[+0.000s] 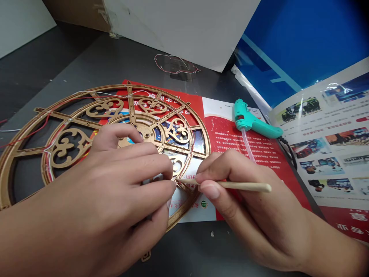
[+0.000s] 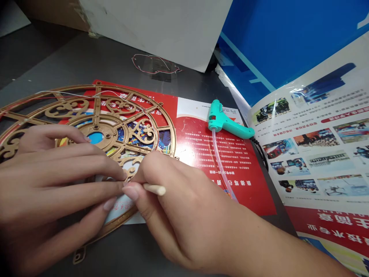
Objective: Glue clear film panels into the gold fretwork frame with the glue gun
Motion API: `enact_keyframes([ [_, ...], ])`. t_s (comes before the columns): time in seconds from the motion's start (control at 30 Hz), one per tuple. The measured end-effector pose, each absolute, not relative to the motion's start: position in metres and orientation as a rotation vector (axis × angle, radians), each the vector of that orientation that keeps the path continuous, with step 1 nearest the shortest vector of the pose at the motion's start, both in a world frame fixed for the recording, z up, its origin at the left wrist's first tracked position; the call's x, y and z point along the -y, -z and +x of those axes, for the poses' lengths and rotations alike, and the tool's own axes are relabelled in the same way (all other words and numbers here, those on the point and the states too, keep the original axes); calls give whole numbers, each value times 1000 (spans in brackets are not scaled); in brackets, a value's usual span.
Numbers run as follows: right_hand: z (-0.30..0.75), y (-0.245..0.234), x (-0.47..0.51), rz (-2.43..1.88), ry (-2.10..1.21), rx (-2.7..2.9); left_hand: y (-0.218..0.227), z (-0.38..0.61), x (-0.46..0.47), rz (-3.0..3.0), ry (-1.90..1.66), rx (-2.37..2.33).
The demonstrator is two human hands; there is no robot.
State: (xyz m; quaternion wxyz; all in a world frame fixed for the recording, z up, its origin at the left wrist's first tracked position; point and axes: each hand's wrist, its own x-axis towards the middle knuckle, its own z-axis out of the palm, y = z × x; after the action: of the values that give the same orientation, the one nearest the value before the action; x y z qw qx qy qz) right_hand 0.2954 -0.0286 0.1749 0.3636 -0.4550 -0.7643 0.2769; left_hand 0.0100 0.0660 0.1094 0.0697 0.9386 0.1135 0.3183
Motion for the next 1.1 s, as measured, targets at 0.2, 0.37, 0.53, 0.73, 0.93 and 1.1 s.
enact_keyframes([
  [0.2, 295, -173, 30, -1219, -705, 1959, -90, -1, -58, 2832, -964, -280],
  [0.37, 293, -174, 38, -1223, -629, 1934, -108, 12, -66, 2836, -946, -323],
  [0.53, 290, -179, 38, -1263, -670, 1962, -127, 24, -72, 2849, -874, -376],
  [0.73, 291, -175, 41, -1316, -600, 1990, -129, 28, -71, 2832, -877, -343],
  [0.93, 290, -170, 43, -1302, -519, 2020, -129, 26, -69, 2832, -873, -351],
  [1.1, 284, -172, 43, -1291, -415, 2024, -127, 26, -68, 2834, -895, -361],
])
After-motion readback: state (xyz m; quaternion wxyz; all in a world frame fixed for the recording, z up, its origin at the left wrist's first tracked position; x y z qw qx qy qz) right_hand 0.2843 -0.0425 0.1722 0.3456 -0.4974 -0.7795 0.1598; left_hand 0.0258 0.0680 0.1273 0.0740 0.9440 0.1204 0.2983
